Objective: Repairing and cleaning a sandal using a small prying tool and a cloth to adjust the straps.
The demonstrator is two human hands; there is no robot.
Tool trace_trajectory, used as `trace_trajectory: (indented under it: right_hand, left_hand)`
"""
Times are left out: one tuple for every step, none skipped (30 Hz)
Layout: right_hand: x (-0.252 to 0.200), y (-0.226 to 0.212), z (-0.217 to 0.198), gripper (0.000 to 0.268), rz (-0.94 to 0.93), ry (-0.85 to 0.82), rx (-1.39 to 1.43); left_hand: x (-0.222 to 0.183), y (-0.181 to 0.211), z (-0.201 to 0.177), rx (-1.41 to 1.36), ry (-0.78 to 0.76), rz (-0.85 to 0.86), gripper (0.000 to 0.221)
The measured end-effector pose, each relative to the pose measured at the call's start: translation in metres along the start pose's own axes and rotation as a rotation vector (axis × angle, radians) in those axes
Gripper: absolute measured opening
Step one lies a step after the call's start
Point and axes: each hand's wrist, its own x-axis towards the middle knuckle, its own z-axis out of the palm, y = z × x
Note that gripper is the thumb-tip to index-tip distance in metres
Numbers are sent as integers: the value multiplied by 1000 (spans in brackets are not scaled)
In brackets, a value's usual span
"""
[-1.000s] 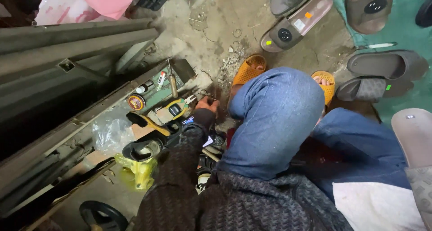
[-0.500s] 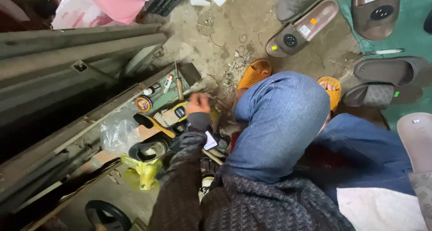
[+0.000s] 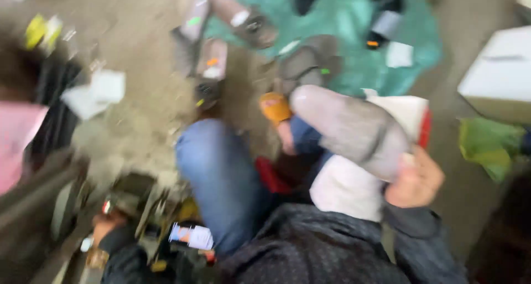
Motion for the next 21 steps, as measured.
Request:
trace_trajectory:
  right_hand:
    - [9, -18, -8, 35, 25, 46, -28]
    - [25, -37, -8, 36, 120, 20, 84]
    - [39, -57, -7, 40, 211, -6, 199]
    - [41, -60, -11, 40, 215, 25, 208]
    - [41, -64, -14, 37, 169, 41, 242]
    - [45, -68, -16, 34, 119, 44, 280]
    - [45, -70, -20, 34, 118, 64, 293]
    - [43, -73, -24, 39, 32, 52, 232]
    - [41, -76, -26, 44, -53, 40, 171]
    - [39, -85, -28, 44, -52, 39, 192]
    - [36, -95, -30, 40, -84, -11, 169]
    - [32, -104, -29, 37, -119, -67, 153]
    - [23, -101, -22, 37, -121, -74, 179]
    - [15, -98, -13, 38, -163, -116, 215]
    - [6, -96, -5, 42, -206, -158, 250]
    - [3, -103, -6, 42, -208, -164, 280]
    - [1, -110, -6, 41, -241, -138, 238]
    - [-1, -118, -7, 46, -279, -117, 202]
    - [-3, -124, -6, 46, -286, -128, 237]
    - [-6, -130, -6, 48, -300, -131, 255]
    - [-9, -136, -6, 51, -313, -134, 273]
  left_hand:
    - [-3, 19, -13, -2, 2, 59, 50]
    - [-7, 29, -30, -26, 123, 4, 52]
    - [-10, 35, -47, -55, 243, -51, 56]
    - [-2, 37, -46, -65, 264, -27, 56]
    - [8, 38, -44, -294, 387, 77, 37]
    - [15, 33, -42, -521, 506, 172, 24]
    - [4, 51, -61, -527, 524, 186, 24]
    - [-12, 60, -79, -647, 573, 321, 24]
    - [-28, 68, -96, -765, 619, 459, 32]
    - [-65, 130, -142, -754, 637, 456, 32]
    - [-120, 176, -197, -1015, 475, 419, 29]
    - [-189, 196, -259, -1264, 303, 374, 28]
    - [-224, 215, -283, -1252, 329, 370, 28]
    - [-258, 233, -306, -1290, 141, 426, 34]
    - [-292, 254, -328, -1320, -49, 478, 46]
    - [-310, 261, -330, -1307, -21, 473, 46]
    - [-326, 269, -332, -1146, -30, 655, 36]
    - [-343, 275, -333, -974, -38, 815, 29]
    - [-355, 280, -337, -959, -8, 797, 29]
    - [-368, 286, -340, -997, -133, 871, 29]
    - [-379, 293, -341, -1032, -261, 942, 33]
